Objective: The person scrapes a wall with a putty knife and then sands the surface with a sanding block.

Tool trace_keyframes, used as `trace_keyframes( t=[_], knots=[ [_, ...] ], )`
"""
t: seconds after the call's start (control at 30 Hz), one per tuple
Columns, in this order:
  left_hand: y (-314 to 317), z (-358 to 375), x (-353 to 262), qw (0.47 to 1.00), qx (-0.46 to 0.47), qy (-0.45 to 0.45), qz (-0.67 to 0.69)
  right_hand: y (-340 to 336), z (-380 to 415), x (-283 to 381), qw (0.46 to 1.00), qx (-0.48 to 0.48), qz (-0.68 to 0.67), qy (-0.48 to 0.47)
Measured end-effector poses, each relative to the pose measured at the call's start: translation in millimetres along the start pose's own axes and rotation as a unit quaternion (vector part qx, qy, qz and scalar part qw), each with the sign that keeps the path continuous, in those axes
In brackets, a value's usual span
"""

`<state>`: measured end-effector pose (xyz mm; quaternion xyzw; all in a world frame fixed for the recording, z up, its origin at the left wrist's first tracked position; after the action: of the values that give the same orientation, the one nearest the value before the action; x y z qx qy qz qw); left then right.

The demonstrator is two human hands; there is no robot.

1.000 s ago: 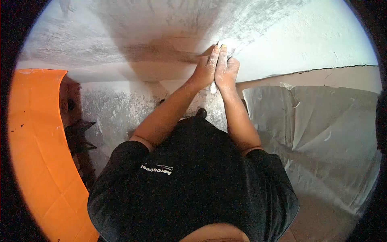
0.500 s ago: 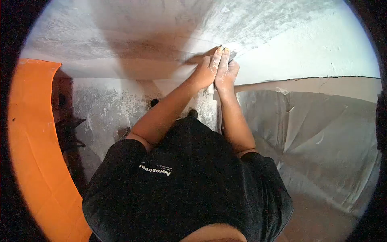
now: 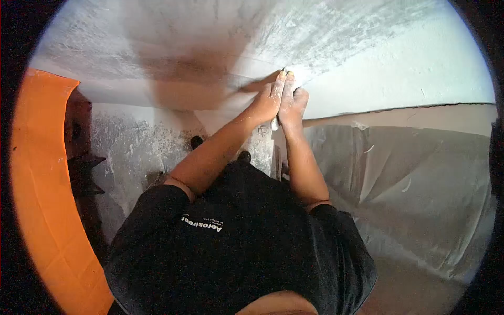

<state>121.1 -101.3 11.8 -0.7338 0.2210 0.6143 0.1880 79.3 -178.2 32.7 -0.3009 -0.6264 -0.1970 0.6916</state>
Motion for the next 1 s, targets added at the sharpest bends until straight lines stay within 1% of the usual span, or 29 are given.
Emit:
trace_keyframes(
  t=[0.03, 0.1, 0.13, 0.17, 0.27, 0.33, 0.37, 0.43, 0.47, 0.53, 0.57, 0.63, 0.67, 0.73, 0.77, 0.83, 0.93, 1.0],
  knots=[
    [-3, -2, 1, 1.000, -0.003, 0.004, -0.003, 3, 0, 0, 1.000, 0.003, -0.003, -0.004],
    [-8, 0, -3, 0.998, 0.026, 0.047, -0.040, 5, 4, -5, 0.999, -0.017, -0.040, 0.025],
    [-9, -1, -3, 0.996, 0.017, 0.065, -0.060, 4, 3, -8, 0.998, -0.017, -0.019, 0.049],
    [-8, 0, -3, 0.996, 0.018, 0.068, -0.061, 2, 2, -9, 0.999, -0.018, -0.020, 0.047],
    [-5, 0, -11, 0.998, -0.001, 0.056, -0.023, 1, -1, -4, 1.000, 0.006, 0.000, 0.012],
    [-8, -1, -7, 0.998, 0.034, 0.031, -0.052, 6, 3, -2, 0.999, -0.001, -0.046, 0.014],
    [-10, 1, -6, 0.998, 0.033, 0.030, -0.053, 6, 4, -3, 0.999, 0.000, -0.047, 0.015],
    [-9, -1, -5, 0.995, 0.077, 0.020, -0.055, 7, 3, -2, 0.998, 0.004, -0.049, 0.028],
    [-4, -1, -3, 0.995, 0.083, 0.021, -0.055, 4, 4, 0, 0.998, -0.001, -0.050, 0.027],
    [1, -1, -6, 0.999, 0.006, 0.035, 0.022, -1, 7, 14, 1.000, -0.003, -0.025, 0.006],
    [2, 0, -6, 0.999, 0.007, 0.036, 0.024, 0, 7, 14, 1.000, -0.005, -0.023, 0.006],
    [-8, 2, -23, 0.998, 0.013, 0.039, -0.045, 7, 7, 6, 0.995, 0.004, -0.094, 0.021],
    [-11, 2, -19, 0.998, 0.012, 0.037, -0.048, 8, -5, -25, 0.998, -0.013, -0.057, 0.022],
    [-10, 0, -15, 0.995, 0.044, 0.070, -0.062, 10, -1, -18, 0.997, -0.008, -0.067, 0.032],
    [-8, 1, -12, 0.995, 0.049, 0.069, -0.060, 7, 0, -15, 0.997, -0.007, -0.072, 0.039],
    [-5, 0, -10, 0.998, 0.016, 0.047, -0.043, 1, 5, -1, 0.998, -0.012, -0.045, 0.029],
    [-4, -1, -11, 0.996, -0.005, 0.075, -0.044, -1, 1, 3, 1.000, -0.007, 0.001, 0.014],
    [-6, 1, -13, 0.996, 0.006, 0.062, -0.061, 2, 3, 0, 1.000, -0.002, 0.022, 0.012]
  ],
)
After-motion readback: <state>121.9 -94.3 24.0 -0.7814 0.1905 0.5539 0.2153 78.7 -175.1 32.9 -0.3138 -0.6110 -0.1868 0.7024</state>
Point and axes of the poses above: each hand's wrist, its own z-axis away from the middle knuckle, its own y-axis out of the palm, x = y × z, the point moved 6 cm from there along -z, towards the middle knuckle, and after that the axes turned 15 degrees about y, right-handed, at the moved point
